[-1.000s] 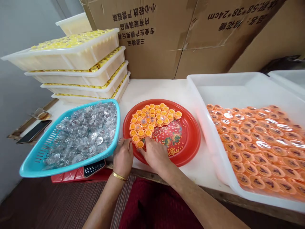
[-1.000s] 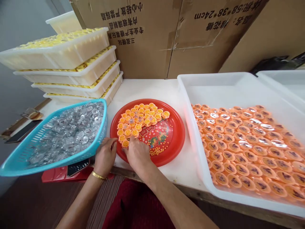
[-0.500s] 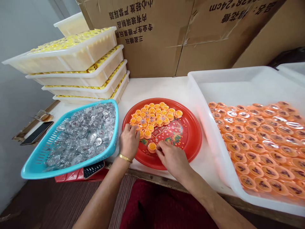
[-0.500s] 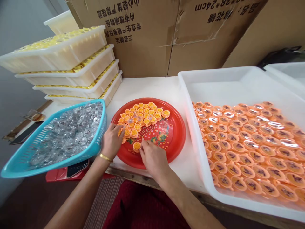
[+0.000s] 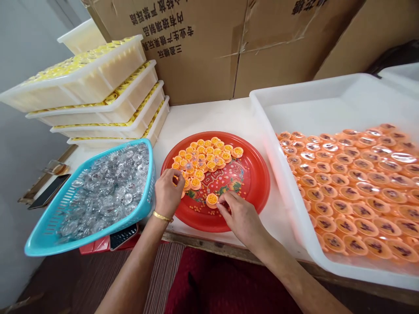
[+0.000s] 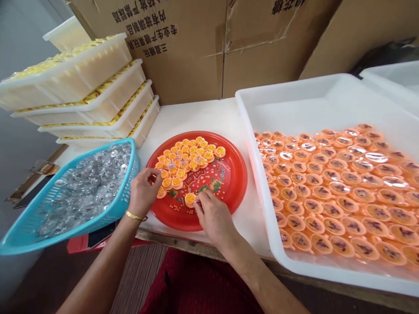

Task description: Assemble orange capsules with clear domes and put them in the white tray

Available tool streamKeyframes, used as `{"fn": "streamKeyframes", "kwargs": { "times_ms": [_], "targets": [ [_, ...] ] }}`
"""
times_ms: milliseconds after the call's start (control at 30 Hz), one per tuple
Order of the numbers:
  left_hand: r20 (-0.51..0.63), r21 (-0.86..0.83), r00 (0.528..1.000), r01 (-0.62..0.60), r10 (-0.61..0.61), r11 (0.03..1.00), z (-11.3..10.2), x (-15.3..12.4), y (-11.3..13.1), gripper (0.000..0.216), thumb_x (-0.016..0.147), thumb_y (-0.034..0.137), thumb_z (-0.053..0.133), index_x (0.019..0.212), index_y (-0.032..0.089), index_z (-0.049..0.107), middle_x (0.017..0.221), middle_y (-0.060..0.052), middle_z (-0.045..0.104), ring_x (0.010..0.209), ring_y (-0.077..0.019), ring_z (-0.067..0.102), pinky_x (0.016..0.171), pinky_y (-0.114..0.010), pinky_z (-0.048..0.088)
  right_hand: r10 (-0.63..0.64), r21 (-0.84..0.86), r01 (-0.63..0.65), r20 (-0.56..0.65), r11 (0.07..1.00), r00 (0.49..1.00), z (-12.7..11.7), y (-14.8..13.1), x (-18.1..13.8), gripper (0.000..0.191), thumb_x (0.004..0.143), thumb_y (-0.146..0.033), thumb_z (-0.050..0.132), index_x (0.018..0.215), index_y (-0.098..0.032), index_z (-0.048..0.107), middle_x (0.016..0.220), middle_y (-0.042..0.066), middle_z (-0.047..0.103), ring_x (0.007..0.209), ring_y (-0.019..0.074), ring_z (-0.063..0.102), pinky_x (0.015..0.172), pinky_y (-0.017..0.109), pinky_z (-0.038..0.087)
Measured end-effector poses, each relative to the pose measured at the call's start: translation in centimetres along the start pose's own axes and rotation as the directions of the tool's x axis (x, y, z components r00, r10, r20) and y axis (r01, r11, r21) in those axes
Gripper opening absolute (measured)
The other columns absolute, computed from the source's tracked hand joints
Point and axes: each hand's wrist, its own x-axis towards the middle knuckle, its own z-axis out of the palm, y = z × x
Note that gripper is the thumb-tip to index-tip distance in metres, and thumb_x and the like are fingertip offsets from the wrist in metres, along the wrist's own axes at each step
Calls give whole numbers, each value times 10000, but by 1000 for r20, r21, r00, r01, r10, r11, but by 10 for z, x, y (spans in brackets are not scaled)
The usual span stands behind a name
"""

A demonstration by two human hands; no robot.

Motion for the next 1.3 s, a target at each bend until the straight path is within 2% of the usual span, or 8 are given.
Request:
{"fn": "streamKeyframes", "kwargs": {
  "times_ms": [133, 200, 300, 533, 867, 1033, 1200, 1300],
  "targets": [
    [376, -684, 871, 491, -317, 539, 4, -25, 20, 151, 753, 294, 636, 743, 164, 561, 686, -2, 612, 559, -94, 522, 493, -201, 341, -33, 114, 48, -138, 992, 990, 1, 4, -1, 92, 861, -133, 517, 803, -204, 521, 841, 54, 627, 731, 178, 637, 671, 295, 527],
    [529, -738, 784, 614, -326, 279, 10, -35, 26, 175, 709, 270, 682, 751, 150, 562, 755, -16, 648, 566, -80, 544, 478, -180, 348, -42, 171, 78, -204, 982, 978, 0, 5, -2, 97, 856, -124, 522, 807, -208, 521, 879, 63, 639, 782, 181, 647, 722, 312, 539],
    [601, -733, 734, 664, -315, 148, 18, -42, 29, 167, 687, 230, 695, 728, 143, 558, 727, 0, 642, 536, -66, 550, 446, -161, 347, -26, 239, 92, -264, 967, 964, -1, 7, -4, 94, 855, -126, 527, 812, -210, 527, 978, 87, 655, 902, 197, 656, 785, 341, 552],
    [624, -655, 695, 714, -357, 247, 24, -43, 25, 214, 682, 266, 689, 686, 163, 501, 597, 51, 561, 464, -67, 530, 382, -158, 321, 45, 409, 56, -232, 911, 972, 0, 10, -7, 47, 869, -180, 539, 838, -215, 541, 1083, 98, 668, 981, 202, 669, 797, 349, 578],
    [595, -423, 785, 485, -169, 765, 13, -38, 20, 288, 791, 398, 643, 702, 134, 570, 520, 4, 599, 448, -74, 521, 451, -177, 396, 43, 524, 5, -79, 852, 996, -9, 8, -5, 46, 879, -193, 534, 848, -218, 555, 1020, 84, 689, 1073, 224, 635, 851, 367, 536],
    [590, -471, 790, 504, -165, 724, 16, -37, 23, 243, 774, 361, 671, 790, 125, 613, 578, 1, 622, 503, -84, 554, 482, -180, 417, 135, 681, -137, 57, 719, 989, -13, 3, 0, 63, 878, -278, 553, 862, -217, 544, 1086, 69, 667, 883, 174, 659, 771, 341, 556],
    [617, -563, 770, 574, -159, 594, 11, -40, 26, 230, 723, 283, 733, 875, 136, 642, 750, 2, 634, 570, -62, 553, 514, -171, 409, 220, 902, -250, 180, 353, 959, -10, 1, 5, 175, 853, -380, 583, 887, -232, 495, 1006, 32, 641, 796, 157, 646, 668, 321, 588],
    [636, -531, 765, 526, -97, 665, 4, -39, 29, 278, 791, 289, 667, 1036, 162, 640, 727, 15, 599, 580, -69, 524, 540, -189, 408, 246, 894, -233, 145, 384, 958, -9, 3, 7, 179, 858, -391, 581, 881, -234, 497, 979, 23, 628, 801, 153, 636, 679, 309, 583]
  ]
}}
